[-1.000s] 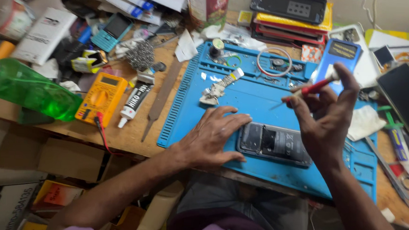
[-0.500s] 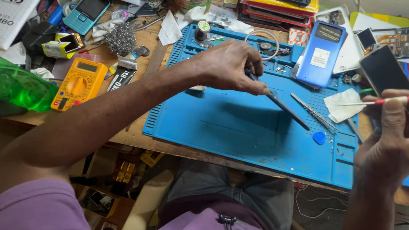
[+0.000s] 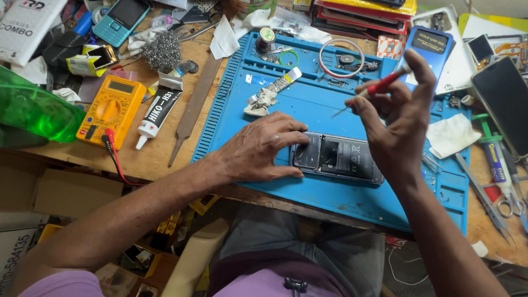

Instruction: The person disassembles a smartphone, removes the battery and camera module, and then reassembles the device. They use tweezers to handle small components and a screwdriver to remove screws. The phone is tested by turning it on to confirm functionality.

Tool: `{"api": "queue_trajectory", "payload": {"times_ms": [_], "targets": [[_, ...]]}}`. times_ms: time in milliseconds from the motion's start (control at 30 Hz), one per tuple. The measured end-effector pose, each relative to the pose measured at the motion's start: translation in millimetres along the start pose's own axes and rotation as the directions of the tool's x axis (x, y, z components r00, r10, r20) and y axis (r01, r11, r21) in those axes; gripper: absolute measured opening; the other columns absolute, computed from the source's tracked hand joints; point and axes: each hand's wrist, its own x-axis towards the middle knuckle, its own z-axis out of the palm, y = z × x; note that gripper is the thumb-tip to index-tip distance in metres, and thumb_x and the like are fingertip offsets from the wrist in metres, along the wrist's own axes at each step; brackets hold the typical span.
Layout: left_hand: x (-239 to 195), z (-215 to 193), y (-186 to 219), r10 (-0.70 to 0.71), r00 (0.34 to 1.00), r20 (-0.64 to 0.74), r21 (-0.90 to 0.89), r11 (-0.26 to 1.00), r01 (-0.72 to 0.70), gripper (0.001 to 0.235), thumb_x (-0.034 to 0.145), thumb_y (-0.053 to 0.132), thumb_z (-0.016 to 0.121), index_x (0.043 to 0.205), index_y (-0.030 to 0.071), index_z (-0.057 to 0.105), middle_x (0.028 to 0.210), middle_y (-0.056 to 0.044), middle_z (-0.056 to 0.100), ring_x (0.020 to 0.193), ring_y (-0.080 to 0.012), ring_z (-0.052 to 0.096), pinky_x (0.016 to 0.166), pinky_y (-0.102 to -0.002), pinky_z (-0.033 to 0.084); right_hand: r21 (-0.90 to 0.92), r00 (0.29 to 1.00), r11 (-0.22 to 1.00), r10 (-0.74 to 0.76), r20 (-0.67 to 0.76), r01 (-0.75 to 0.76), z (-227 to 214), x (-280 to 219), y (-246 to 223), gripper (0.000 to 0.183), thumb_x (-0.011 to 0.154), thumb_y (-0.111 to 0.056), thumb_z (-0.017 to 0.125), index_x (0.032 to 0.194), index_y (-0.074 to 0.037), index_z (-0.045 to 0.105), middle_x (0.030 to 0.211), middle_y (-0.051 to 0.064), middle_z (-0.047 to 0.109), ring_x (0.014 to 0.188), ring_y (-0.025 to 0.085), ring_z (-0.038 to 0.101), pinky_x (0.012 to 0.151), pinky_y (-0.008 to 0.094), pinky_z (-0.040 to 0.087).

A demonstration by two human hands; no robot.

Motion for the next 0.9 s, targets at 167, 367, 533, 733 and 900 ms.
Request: {"api": "queue_trajectory", "payload": {"times_ms": [167, 367, 533, 733, 900], "targets": [[-19, -5, 12, 0.058, 0.997, 0.048, 0.145, 0.987, -0.064, 0.061, 0.086, 0.046, 0.079, 0.130, 0.006, 0.065, 0.144, -0.014, 0.056, 0.138, -0.0334, 0.049, 0.110, -0.049, 0.046, -0.045, 0.998, 0.999, -0.009, 0.055, 0.011, 16, 6, 6, 0.073, 0.111, 0.008, 0.067, 0.159, -0.011, 0.016, 0.113, 0.017, 0.070, 0.107, 0.025, 0.078, 0.100, 0.037, 0.066], [-28, 2, 17, 0.079, 0.990, 0.115, 0.215, 0.971, -0.102, 0.059, 0.097, 0.051, 0.063, 0.142, 0.013, 0.059, 0.151, -0.006, 0.053, 0.144, -0.0299, 0.042, 0.115, -0.049, 0.037, -0.030, 0.996, 0.999, 0.026, 0.084, -0.024, 27, 9, 18, 0.072, 0.111, 0.007, 0.067, 0.159, -0.010, 0.017, 0.112, 0.015, 0.070, 0.105, 0.024, 0.078, 0.099, 0.037, 0.067], [-25, 2, 19, 0.044, 0.986, 0.162, 0.279, 0.956, -0.089, 0.056, 0.098, 0.054, 0.058, 0.142, 0.018, 0.059, 0.150, -0.003, 0.054, 0.140, -0.0277, 0.042, 0.117, -0.052, 0.027, -0.028, 0.994, 0.999, 0.028, 0.103, -0.026, 26, 13, 21, 0.072, 0.111, 0.007, 0.067, 0.159, -0.010, 0.016, 0.113, 0.015, 0.069, 0.105, 0.023, 0.078, 0.098, 0.036, 0.067], [-27, 5, 21, 0.021, 0.989, 0.147, 0.321, 0.945, -0.068, 0.057, 0.096, 0.054, 0.059, 0.142, 0.021, 0.059, 0.149, -0.002, 0.054, 0.136, -0.0268, 0.043, 0.115, -0.056, 0.022, 0.006, 0.995, 0.999, 0.047, 0.085, -0.048, 30, 15, 22, 0.072, 0.110, 0.006, 0.067, 0.161, -0.010, 0.018, 0.115, 0.016, 0.068, 0.107, 0.023, 0.077, 0.098, 0.036, 0.066], [-29, 3, 25, 0.001, 0.992, 0.127, 0.315, 0.948, -0.041, 0.056, 0.097, 0.053, 0.058, 0.143, 0.023, 0.059, 0.151, -0.001, 0.053, 0.137, -0.0263, 0.042, 0.112, -0.054, 0.024, 0.023, 0.995, 0.996, 0.084, 0.058, -0.085, 40, 22, 16, 0.076, 0.104, 0.004, 0.069, 0.160, -0.009, 0.020, 0.112, 0.015, 0.068, 0.104, 0.023, 0.076, 0.094, 0.036, 0.065]]}}
